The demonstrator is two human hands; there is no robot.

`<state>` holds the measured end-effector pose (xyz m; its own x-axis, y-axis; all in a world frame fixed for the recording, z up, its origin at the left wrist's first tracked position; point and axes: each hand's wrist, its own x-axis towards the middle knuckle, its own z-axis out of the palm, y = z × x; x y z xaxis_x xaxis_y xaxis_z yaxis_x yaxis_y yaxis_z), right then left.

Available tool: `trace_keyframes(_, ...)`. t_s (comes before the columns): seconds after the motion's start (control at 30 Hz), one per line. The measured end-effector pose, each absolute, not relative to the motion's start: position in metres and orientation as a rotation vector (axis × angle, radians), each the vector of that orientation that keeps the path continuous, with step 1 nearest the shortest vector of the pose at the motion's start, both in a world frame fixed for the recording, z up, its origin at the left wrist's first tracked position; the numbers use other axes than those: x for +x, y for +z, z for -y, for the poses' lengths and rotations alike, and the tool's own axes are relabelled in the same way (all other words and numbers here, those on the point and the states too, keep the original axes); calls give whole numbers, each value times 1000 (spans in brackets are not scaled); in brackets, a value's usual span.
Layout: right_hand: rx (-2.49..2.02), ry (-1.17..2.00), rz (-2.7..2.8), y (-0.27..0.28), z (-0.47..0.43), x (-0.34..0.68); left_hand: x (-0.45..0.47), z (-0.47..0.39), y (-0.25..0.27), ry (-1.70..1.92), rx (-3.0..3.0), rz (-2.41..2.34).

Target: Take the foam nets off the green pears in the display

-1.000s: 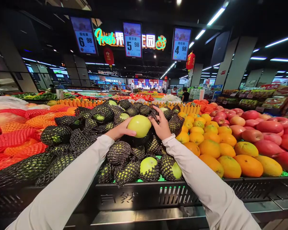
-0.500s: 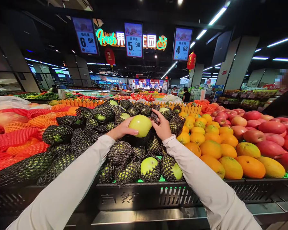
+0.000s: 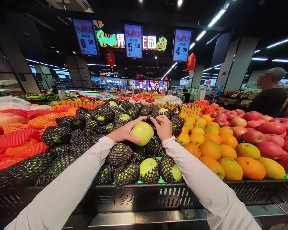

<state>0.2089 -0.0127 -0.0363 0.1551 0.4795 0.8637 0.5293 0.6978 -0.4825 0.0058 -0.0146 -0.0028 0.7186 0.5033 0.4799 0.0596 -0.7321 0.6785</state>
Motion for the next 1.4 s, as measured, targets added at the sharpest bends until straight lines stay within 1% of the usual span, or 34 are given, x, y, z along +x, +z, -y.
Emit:
trace_keyframes(0.17,-786,-87,1591,-30,23,207,7,12,-6,972,2117,-430)
trace_keyframes(0.27,-754,-142,1665,-29,26,208,6,10,-8,1098,2045,-472)
trace_keyframes(0.33,-756,-143,1694,-29,24,208,6,7,-9,1239,1985,-503)
trace_keyframes(0.47,-821,-7,1694,-31,23,206,4,-4,-12,1599,1838,-572)
trace_keyframes(0.53,-773,13,1695,-30,26,202,4,-8,-12,1765,1799,-659)
trace_keyframes(0.67,-630,-98,1784,-27,38,194,5,-5,-9,1991,2067,-845)
trace_keyframes(0.77,-664,-188,1842,-27,41,193,4,2,-7,2060,2284,-835)
trace_keyframes(0.83,-729,-198,1813,-29,39,194,3,3,-6,2106,2284,-795)
trace_keyframes(0.9,-786,-163,1792,-30,37,196,2,1,-7,2123,2183,-736)
trace_keyframes(1.0,-800,-154,1861,-31,38,197,3,-6,-10,2040,1907,-622)
trace_keyframes(1.17,-819,-347,2035,-32,39,195,9,-18,-20,1887,1506,-438)
trace_keyframes(1.27,-838,-414,2029,-35,34,196,11,-19,-22,1796,1526,-363)
trace_keyframes(1.4,-826,-487,1786,-35,31,198,9,-8,-15,1676,1874,-416)
